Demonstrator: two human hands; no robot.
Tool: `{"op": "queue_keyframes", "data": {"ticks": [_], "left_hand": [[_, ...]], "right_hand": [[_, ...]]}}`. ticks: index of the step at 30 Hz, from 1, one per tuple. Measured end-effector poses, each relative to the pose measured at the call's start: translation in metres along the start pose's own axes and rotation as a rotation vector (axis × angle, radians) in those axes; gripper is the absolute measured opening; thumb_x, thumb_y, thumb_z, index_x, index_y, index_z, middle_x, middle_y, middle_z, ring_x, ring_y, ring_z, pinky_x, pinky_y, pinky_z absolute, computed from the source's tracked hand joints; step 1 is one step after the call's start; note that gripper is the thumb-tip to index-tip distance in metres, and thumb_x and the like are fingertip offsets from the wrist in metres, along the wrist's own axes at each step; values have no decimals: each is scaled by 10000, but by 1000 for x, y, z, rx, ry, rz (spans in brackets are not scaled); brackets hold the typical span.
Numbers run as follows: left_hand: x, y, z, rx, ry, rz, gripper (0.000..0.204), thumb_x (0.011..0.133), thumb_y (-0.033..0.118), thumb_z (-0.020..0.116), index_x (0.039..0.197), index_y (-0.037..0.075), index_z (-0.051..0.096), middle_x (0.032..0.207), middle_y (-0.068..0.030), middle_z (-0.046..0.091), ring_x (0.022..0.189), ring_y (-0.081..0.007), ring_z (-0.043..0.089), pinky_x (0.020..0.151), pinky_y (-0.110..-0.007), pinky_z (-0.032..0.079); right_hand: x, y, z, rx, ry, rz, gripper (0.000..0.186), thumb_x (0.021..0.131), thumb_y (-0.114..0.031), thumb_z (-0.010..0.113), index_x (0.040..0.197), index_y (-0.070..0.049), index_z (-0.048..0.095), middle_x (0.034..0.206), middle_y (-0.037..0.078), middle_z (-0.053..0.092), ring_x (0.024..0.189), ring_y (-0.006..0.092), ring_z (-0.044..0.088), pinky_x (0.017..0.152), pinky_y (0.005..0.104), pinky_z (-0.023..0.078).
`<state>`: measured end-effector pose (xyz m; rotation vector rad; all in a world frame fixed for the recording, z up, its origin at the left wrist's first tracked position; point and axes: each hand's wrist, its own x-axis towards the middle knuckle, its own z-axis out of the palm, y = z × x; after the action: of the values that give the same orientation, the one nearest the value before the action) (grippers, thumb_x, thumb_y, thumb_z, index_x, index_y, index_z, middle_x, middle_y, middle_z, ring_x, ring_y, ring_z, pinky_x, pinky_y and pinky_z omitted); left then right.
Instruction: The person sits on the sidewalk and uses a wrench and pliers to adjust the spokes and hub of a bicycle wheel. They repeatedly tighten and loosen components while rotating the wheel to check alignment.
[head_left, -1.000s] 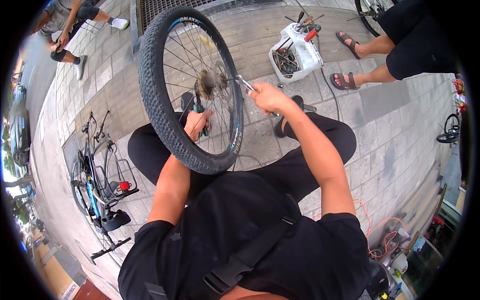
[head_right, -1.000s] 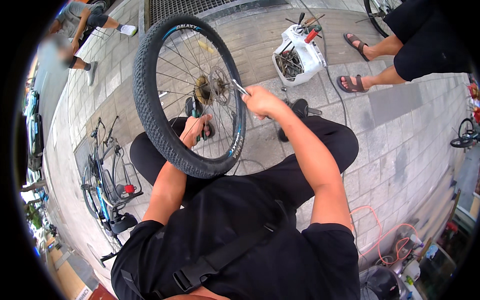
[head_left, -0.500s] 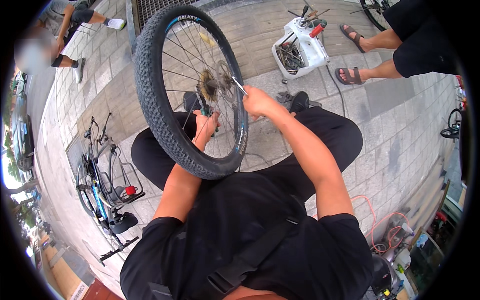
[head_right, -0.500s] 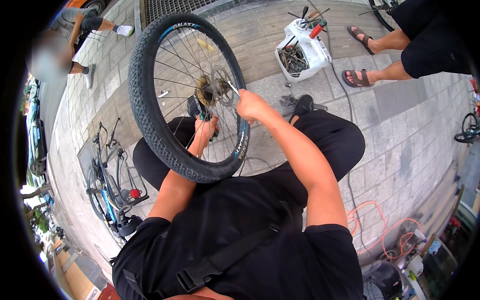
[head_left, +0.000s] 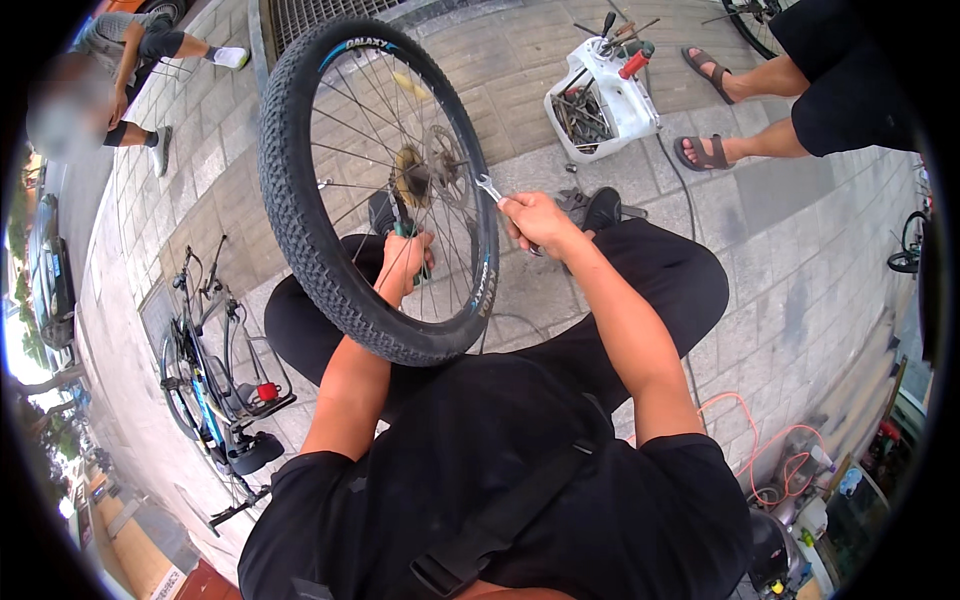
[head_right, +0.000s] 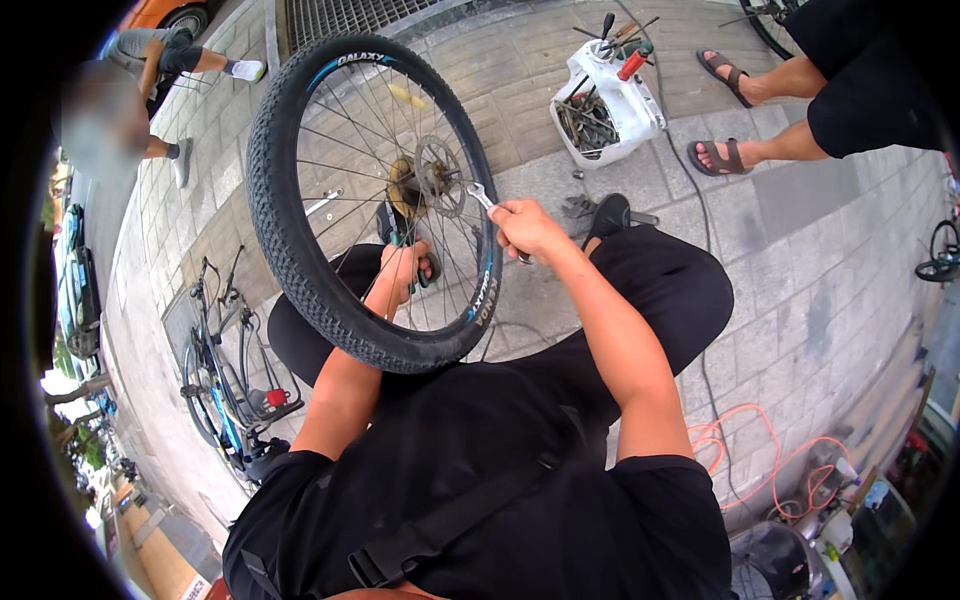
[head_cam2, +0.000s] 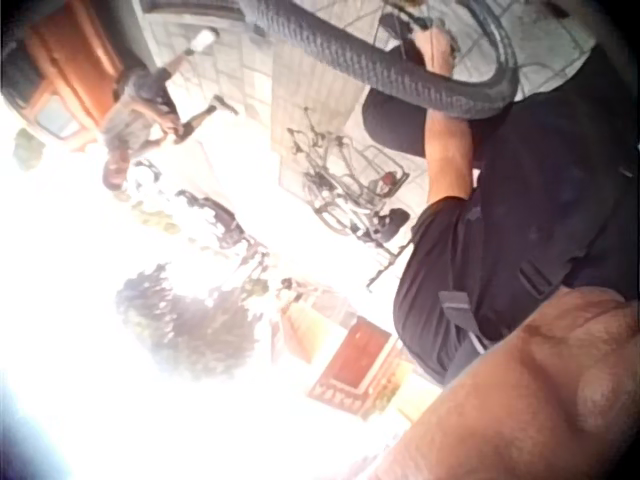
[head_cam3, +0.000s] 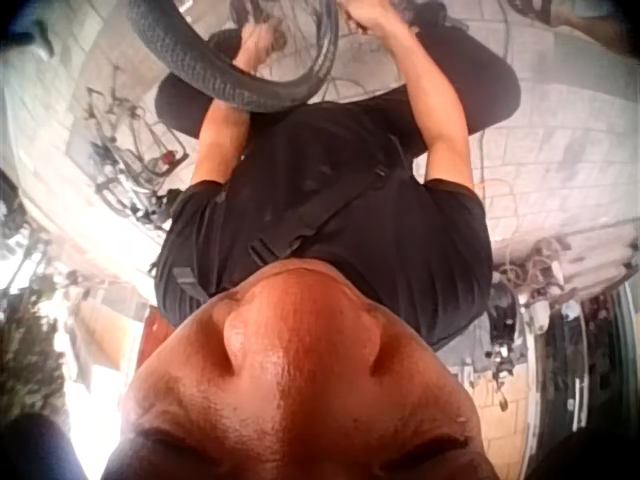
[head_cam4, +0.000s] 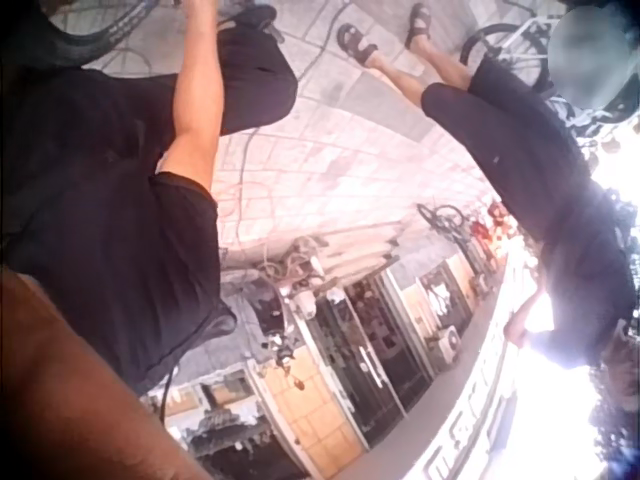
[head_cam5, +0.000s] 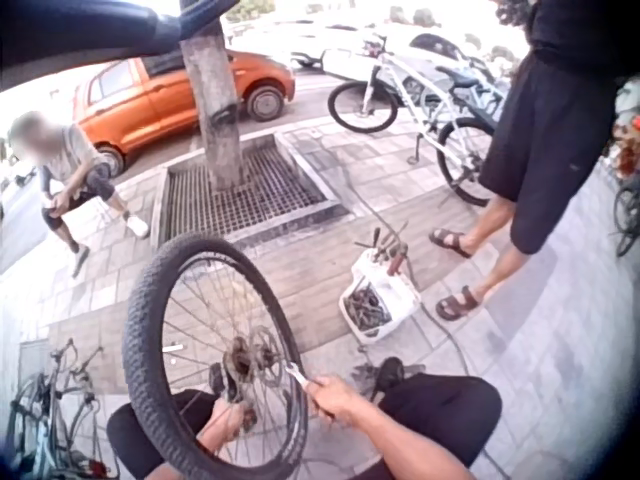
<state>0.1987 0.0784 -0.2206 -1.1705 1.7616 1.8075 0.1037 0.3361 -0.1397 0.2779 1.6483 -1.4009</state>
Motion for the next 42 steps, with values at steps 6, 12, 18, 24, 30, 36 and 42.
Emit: {"op": "queue_keyframes", "data": {"ticks": [6,12,18,24,30,36,42], "left_hand": [[-11,16,-22,-98,-118,-150,153,884,131,690,831,20,599,629,-76,543,503,-223,538,504,-382,448],[-41,56,-33,-88,-195,-316,156,952,202,633,893,67,580,733,-18,501,580,-158,484,512,-338,433],[-44,62,-44,-62,-280,-350,117,974,190,614,942,80,593,795,-19,491,612,-147,471,540,-330,434],[-45,57,-42,-5,-262,-285,64,925,88,606,873,58,583,775,-27,513,596,-148,490,536,-337,454],[-40,54,-48,-7,-247,-262,74,898,29,631,928,-13,578,786,-82,559,607,-172,528,527,-357,486],[-41,62,-42,19,-235,-227,62,895,7,626,931,-10,579,781,-86,561,607,-180,537,528,-369,492],[-26,55,-35,-54,-174,-247,111,926,111,581,821,80,562,742,-31,517,572,-155,504,522,-347,465]], "right_hand": [[31,5,18,96,-81,-92,351,1040,-318,546,1143,-11,681,659,11,561,460,98,468,445,288,371],[42,4,28,198,-126,-70,358,1039,-321,543,1136,-7,687,659,14,557,462,95,460,462,272,370],[40,-9,30,110,-164,-37,350,1048,-308,518,1086,-2,683,651,14,548,475,105,465,465,287,371],[45,-7,50,23,-58,-122,336,1058,-291,489,978,-13,660,669,21,551,493,137,473,479,335,413],[99,38,16,-333,-88,-424,398,1059,-372,529,1289,-69,646,1072,131,723,1042,257,663,918,415,517],[113,18,-19,-634,8,-461,420,1040,-458,529,1326,-170,638,1187,174,712,1143,396,648,971,461,506],[114,95,-33,-793,343,107,428,991,-346,550,1248,-19,650,1186,278,689,1152,444,649,972,500,514]]}}
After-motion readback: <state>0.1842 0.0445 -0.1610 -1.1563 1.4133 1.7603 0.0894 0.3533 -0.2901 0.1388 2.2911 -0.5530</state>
